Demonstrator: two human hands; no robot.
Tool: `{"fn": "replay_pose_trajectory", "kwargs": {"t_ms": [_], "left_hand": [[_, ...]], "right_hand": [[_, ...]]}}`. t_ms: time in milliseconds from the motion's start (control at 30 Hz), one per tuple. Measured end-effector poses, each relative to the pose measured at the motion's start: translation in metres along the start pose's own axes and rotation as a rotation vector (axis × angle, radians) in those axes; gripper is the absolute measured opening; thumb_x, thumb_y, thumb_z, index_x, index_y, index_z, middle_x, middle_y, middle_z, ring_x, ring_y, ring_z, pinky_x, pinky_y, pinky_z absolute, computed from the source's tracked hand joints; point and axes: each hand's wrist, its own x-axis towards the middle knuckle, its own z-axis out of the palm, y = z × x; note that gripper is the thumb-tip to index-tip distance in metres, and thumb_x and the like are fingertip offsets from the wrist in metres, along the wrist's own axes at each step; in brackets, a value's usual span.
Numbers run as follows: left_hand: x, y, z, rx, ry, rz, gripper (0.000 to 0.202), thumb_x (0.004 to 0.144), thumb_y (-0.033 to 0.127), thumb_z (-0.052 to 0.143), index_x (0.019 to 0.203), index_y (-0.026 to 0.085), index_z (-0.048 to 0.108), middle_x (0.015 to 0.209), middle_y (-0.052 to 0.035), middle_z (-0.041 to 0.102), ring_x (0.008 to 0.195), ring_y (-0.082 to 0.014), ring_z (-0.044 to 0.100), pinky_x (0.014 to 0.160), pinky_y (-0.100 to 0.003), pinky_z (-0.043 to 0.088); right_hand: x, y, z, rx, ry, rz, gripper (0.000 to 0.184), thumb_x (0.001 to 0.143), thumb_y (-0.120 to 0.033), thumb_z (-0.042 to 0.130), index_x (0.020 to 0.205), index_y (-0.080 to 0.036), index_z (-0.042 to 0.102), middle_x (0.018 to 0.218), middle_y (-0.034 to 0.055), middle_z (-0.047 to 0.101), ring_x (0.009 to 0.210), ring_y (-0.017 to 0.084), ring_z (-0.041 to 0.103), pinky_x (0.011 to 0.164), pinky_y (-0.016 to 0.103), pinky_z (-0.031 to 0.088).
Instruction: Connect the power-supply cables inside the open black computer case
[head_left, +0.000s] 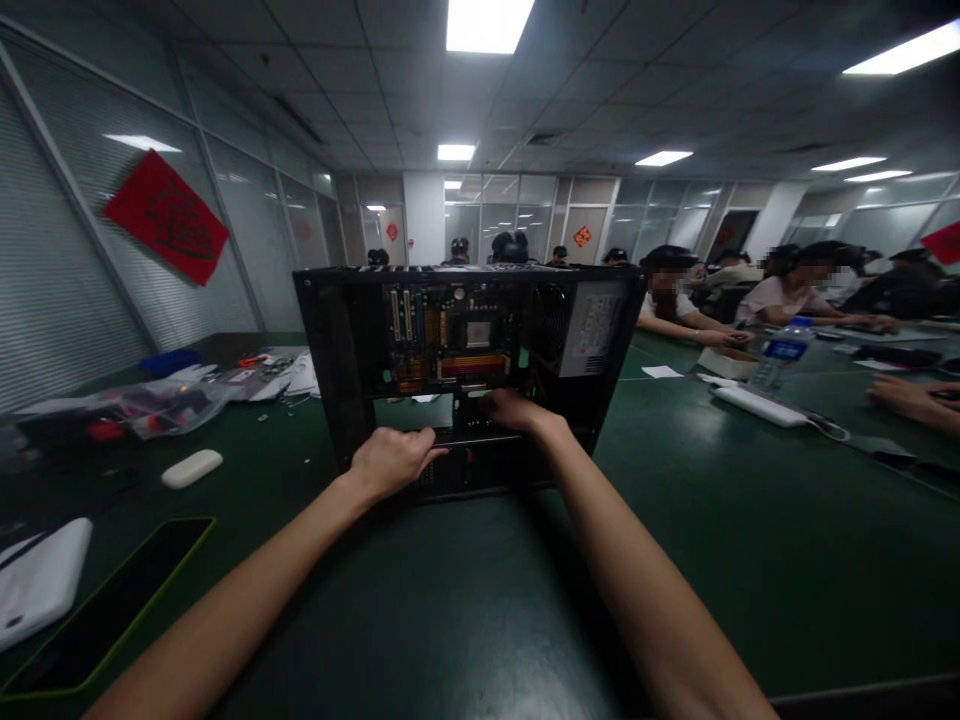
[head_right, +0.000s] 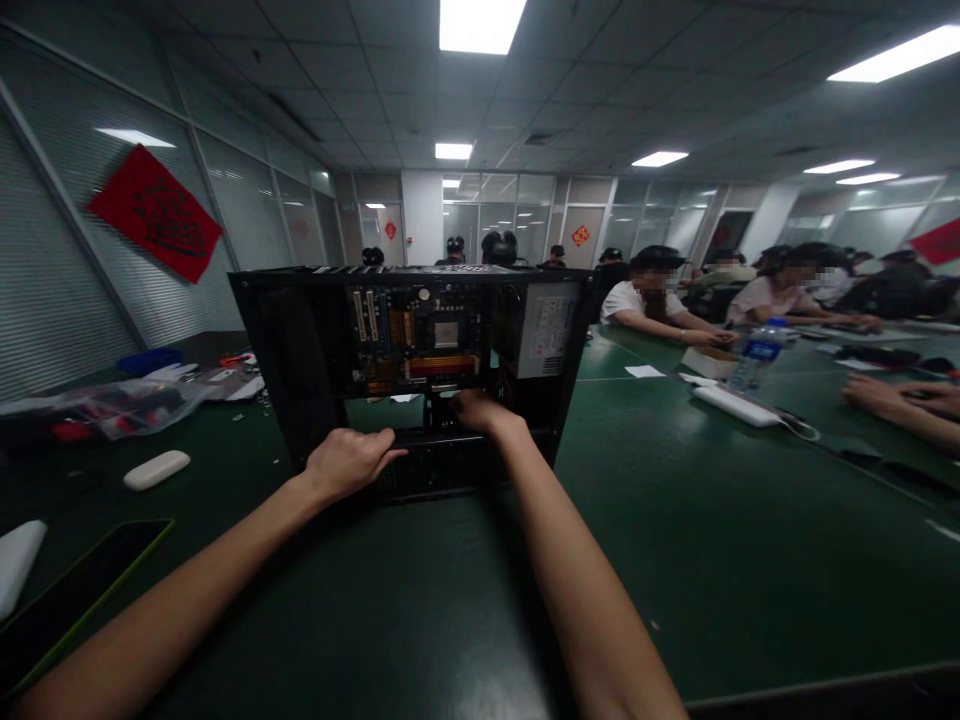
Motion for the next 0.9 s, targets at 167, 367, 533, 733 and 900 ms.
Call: {"fn": "replay_pose_trajectory", "kwargs": {"t_ms": [167, 367, 533, 733, 900], "left_hand": [[-0.014, -0.007, -0.003, -0.003, -0.008, -0.012, 0.044, 0.103, 0.047, 0.037, 0.092, 0.015, 0.065, 0.068, -0.0096, 0.071, 0.059, -0.026, 0.069, 0.049, -0.031, 0.047], [-0.015, 0.003, -0.013, -0.003, -0.067, -0.107, 0.044, 0.103, 0.048, 0.036, 0.093, 0.016, 0.065, 0.074, -0.0106, 0.072, 0.065, -0.0252, 0.069, 0.055, -0.031, 0.048], [-0.008, 0.005, -0.029, -0.081, -0.199, -0.134, 0.049, 0.102, 0.053, 0.034, 0.097, 0.017, 0.067, 0.082, -0.0111, 0.073, 0.07, -0.0255, 0.07, 0.06, -0.031, 0.048], [0.014, -0.008, -0.073, -0.259, -0.488, -0.19, 0.061, 0.095, 0.065, 0.036, 0.101, 0.016, 0.072, 0.098, -0.0159, 0.073, 0.084, -0.0285, 0.07, 0.068, -0.033, 0.05], [0.044, -0.011, -0.121, -0.427, -0.449, -0.2, 0.055, 0.093, 0.062, 0.044, 0.113, 0.018, 0.071, 0.107, -0.0113, 0.074, 0.09, -0.0247, 0.069, 0.075, -0.03, 0.05]], "right_hand": [[-0.004, -0.007, 0.004, -0.114, -0.068, 0.11, 0.027, 0.088, -0.017, 0.058, 0.109, -0.009, 0.074, 0.11, 0.0226, 0.073, 0.099, 0.029, 0.07, 0.077, 0.032, 0.049], [-0.005, -0.016, 0.008, -0.13, -0.155, 0.134, 0.028, 0.087, -0.026, 0.066, 0.107, -0.01, 0.076, 0.117, 0.0251, 0.07, 0.108, 0.034, 0.068, 0.084, 0.037, 0.049], [-0.004, -0.011, 0.01, -0.01, -0.214, 0.015, 0.026, 0.092, -0.033, 0.06, 0.109, -0.021, 0.077, 0.115, 0.0118, 0.074, 0.099, 0.023, 0.07, 0.076, 0.028, 0.049], [-0.002, -0.005, 0.012, 0.147, -0.184, -0.079, 0.033, 0.093, -0.038, 0.058, 0.114, -0.018, 0.074, 0.112, 0.0098, 0.075, 0.094, 0.021, 0.069, 0.074, 0.025, 0.047], [-0.002, -0.016, 0.004, 0.46, 0.017, -0.212, 0.031, 0.094, -0.035, 0.052, 0.097, -0.013, 0.074, 0.082, 0.0053, 0.073, 0.075, 0.017, 0.065, 0.064, 0.023, 0.043]]}}
